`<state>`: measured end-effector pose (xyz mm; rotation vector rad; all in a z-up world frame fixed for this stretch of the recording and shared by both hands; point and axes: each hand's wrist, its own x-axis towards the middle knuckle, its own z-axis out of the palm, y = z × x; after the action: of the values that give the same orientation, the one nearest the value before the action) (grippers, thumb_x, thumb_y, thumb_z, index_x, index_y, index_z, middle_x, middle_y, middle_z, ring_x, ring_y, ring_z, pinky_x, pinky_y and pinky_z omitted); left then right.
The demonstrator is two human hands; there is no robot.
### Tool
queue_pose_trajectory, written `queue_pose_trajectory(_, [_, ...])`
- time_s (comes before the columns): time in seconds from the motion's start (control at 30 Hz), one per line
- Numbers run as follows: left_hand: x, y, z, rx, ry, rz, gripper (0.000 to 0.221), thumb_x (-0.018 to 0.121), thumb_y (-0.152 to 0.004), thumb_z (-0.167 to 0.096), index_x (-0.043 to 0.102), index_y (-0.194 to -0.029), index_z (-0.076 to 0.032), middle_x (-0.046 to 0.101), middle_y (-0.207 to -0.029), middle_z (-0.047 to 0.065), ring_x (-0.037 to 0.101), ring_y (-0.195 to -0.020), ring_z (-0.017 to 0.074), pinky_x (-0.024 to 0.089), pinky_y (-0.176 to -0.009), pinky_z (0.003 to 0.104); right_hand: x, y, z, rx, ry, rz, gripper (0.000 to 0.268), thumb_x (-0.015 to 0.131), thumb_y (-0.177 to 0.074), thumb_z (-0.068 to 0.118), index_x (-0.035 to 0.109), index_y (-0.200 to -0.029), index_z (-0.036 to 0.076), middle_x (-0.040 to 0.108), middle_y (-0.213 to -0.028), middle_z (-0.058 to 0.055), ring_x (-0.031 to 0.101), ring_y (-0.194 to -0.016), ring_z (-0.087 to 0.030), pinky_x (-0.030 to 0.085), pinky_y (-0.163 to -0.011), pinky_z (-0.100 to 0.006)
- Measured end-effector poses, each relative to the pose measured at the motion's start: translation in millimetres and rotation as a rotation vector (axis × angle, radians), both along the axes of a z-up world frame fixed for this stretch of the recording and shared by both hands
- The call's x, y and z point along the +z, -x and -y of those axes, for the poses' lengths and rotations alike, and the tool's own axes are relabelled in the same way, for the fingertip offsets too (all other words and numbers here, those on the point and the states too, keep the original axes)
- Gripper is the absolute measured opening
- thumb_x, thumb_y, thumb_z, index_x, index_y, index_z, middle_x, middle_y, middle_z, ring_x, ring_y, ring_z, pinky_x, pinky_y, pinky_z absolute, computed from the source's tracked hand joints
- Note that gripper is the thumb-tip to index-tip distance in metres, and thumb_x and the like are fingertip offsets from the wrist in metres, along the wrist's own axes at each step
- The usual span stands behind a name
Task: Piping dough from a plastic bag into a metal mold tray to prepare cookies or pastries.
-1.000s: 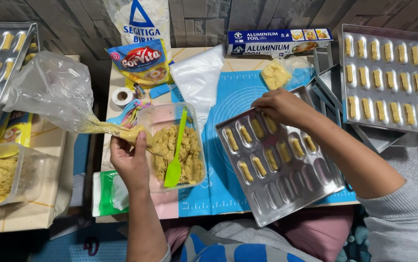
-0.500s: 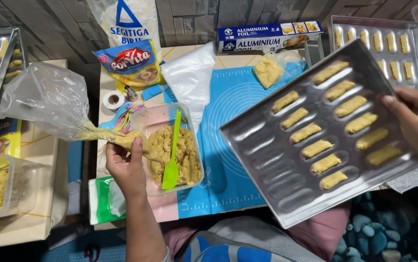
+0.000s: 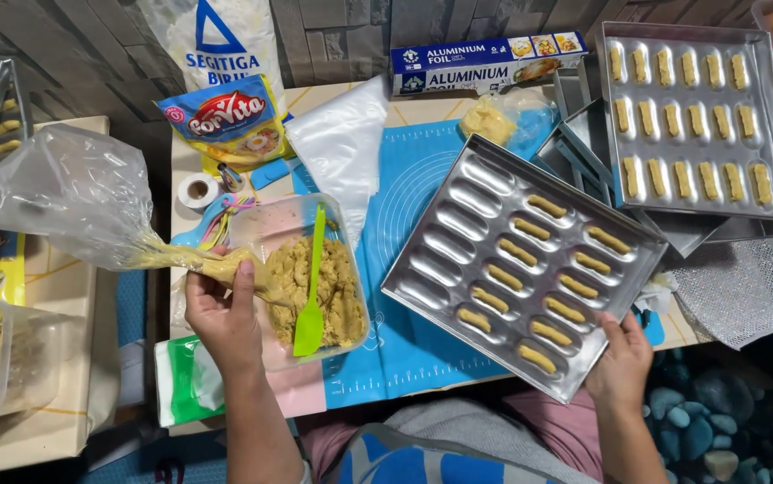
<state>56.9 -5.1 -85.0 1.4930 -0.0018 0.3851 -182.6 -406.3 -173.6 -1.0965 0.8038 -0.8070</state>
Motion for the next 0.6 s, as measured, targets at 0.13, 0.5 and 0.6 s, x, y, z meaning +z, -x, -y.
queue_pose_trajectory(0.13, [1, -1, 1, 0.008, -0.004, -0.005, 0.032, 0.072, -0.097, -0.013, 0.06, -0.127, -0.007, 0.067, -0.121, 0.007, 0.064, -0.113, 0.0161, 0.054, -0.101, 0.027, 4, -12, -21, 0.011, -0.042, 0.002, 0.029, 0.05, -0.106, 0.006, 0.06, -0.134, 0.004, 0.069, -0.119, -0.01, 0.068, -0.106, -0.021, 0.057, -0.095, -0.033])
queue_pose_trajectory(0.5, [-1, -2, 3, 0.006, -0.001, -0.016, 0.033, 0.071, -0.097, -0.014, 0.06, -0.128, -0.007, 0.067, -0.121, 0.008, 0.065, -0.115, 0.0166, 0.054, -0.102, 0.027, 22, -8, -66, -0.017, -0.234, -0.054, 0.043, 0.045, -0.105, 0.005, 0.047, -0.147, 0.011, 0.062, -0.131, -0.009, 0.06, -0.117, -0.021, 0.048, -0.103, -0.032])
queue_pose_trajectory(0.6, [0, -1, 3, 0.016, -0.002, -0.022, 0.034, 0.072, -0.097, -0.014, 0.06, -0.128, -0.007, 0.067, -0.122, 0.008, 0.065, -0.115, 0.017, 0.055, -0.101, 0.027, 23, -12, -57, 0.011, -0.226, -0.084, 0.042, 0.046, -0.104, 0.006, 0.047, -0.146, 0.01, 0.062, -0.132, -0.01, 0.061, -0.116, -0.022, 0.049, -0.101, -0.033])
